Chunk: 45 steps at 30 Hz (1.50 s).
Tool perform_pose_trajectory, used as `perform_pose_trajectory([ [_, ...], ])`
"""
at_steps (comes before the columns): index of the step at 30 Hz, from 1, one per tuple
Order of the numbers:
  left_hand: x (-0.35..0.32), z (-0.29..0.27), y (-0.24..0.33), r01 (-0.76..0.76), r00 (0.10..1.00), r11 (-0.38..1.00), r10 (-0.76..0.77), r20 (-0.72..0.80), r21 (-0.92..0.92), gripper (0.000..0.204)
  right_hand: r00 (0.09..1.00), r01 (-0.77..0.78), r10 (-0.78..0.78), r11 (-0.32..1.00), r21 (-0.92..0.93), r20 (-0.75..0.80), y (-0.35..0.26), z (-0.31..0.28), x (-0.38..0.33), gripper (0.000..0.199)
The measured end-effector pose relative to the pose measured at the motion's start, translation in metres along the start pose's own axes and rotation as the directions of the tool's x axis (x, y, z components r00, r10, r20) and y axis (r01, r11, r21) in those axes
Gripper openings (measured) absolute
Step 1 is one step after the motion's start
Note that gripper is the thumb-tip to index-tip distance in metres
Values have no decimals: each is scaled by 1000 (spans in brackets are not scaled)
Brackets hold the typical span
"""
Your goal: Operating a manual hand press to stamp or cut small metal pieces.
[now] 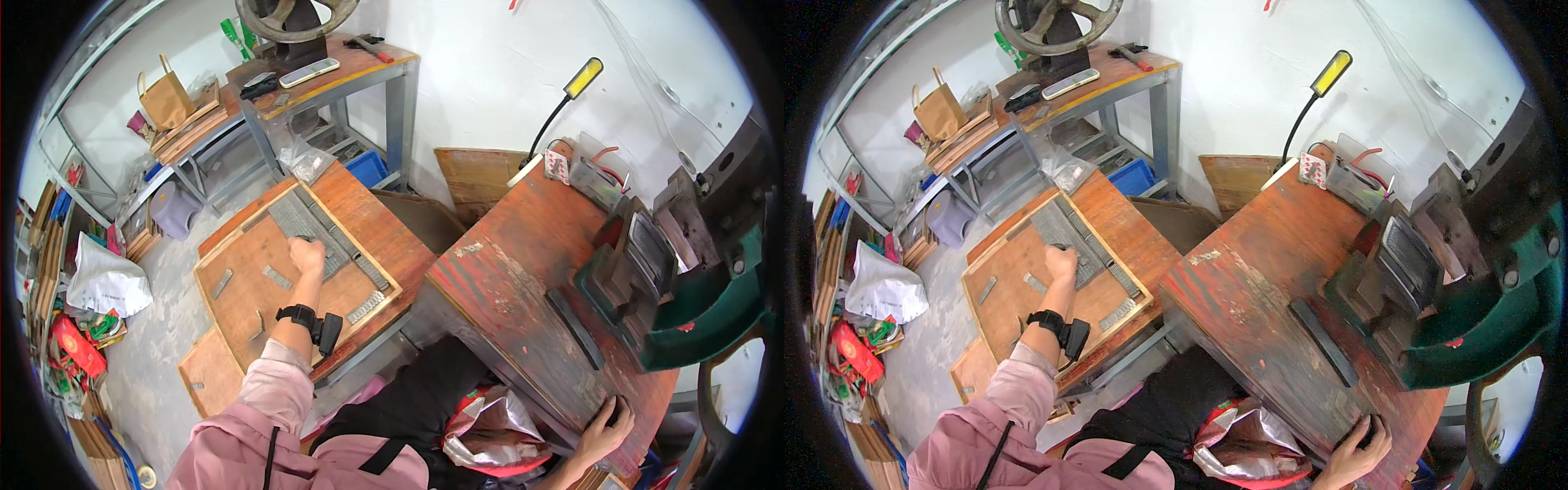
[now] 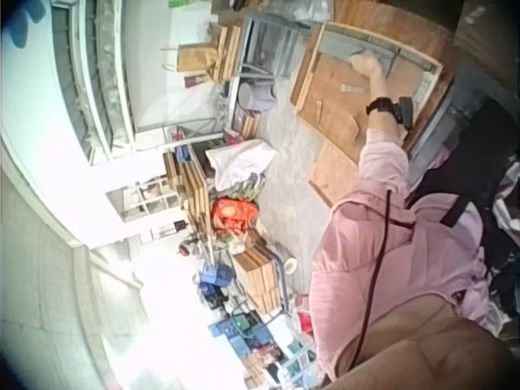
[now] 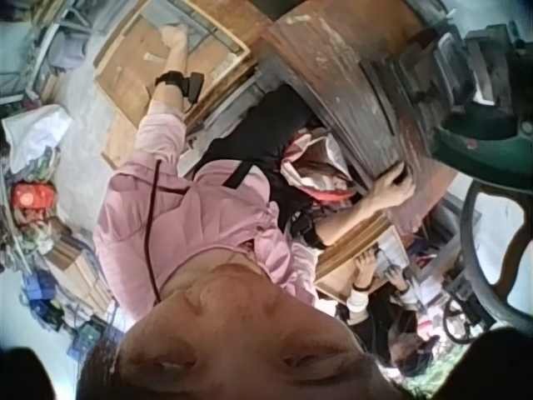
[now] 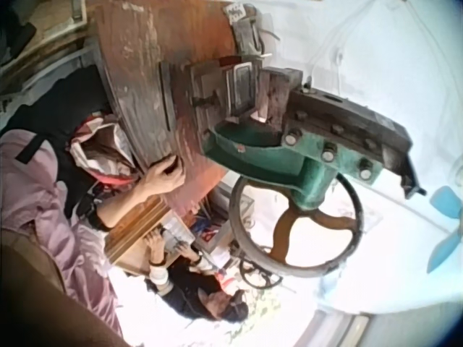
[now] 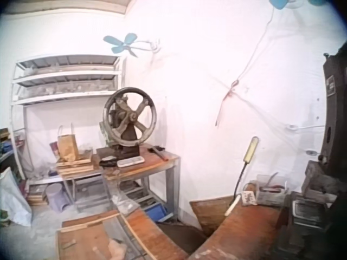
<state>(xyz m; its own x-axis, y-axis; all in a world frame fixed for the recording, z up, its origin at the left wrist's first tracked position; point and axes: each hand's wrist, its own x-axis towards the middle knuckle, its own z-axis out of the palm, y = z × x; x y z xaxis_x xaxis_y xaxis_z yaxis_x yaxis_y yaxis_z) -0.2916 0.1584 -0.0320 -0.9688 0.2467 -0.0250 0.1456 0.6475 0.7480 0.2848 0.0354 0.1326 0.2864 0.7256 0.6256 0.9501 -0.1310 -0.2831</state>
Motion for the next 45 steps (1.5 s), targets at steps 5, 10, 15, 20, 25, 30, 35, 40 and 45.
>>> perform_pose_trajectory([
  [5,-7,-36,18,-186,971,920,226,79,-345,38,1000,7,-7,1000,-4,-7,-1,0,-2,20],
  [10,-60,-123,62,-116,819,767,433,375,-631,35,999,12,-11,1000,3,-34,0,2,-1,19],
  [15,-121,-200,92,-47,405,773,594,695,-633,47,981,-145,173,956,256,-91,-28,-5,-3,13],
  [20,-181,-212,102,-105,-116,810,567,816,-577,52,937,-242,-85,542,805,339,-112,-24,-44,25],
  [25,-231,-206,106,-312,-326,726,524,787,-612,51,706,-320,-549,317,893,448,-157,-27,-61,51],
  [30,-253,-206,105,-276,-328,743,523,787,-609,49,665,-495,-433,354,793,608,-132,-41,-67,30],
  [35,-270,-207,100,9,-315,922,369,874,-386,46,707,-586,-275,286,758,651,-118,-48,-85,23],
  [40,-277,-211,100,-62,-295,919,357,886,-390,40,693,-658,-219,196,727,687,-118,-49,-93,22],
  [45,-279,-210,97,-70,-278,910,376,884,-409,37,697,-622,-231,277,732,679,-118,-52,-90,27],
])
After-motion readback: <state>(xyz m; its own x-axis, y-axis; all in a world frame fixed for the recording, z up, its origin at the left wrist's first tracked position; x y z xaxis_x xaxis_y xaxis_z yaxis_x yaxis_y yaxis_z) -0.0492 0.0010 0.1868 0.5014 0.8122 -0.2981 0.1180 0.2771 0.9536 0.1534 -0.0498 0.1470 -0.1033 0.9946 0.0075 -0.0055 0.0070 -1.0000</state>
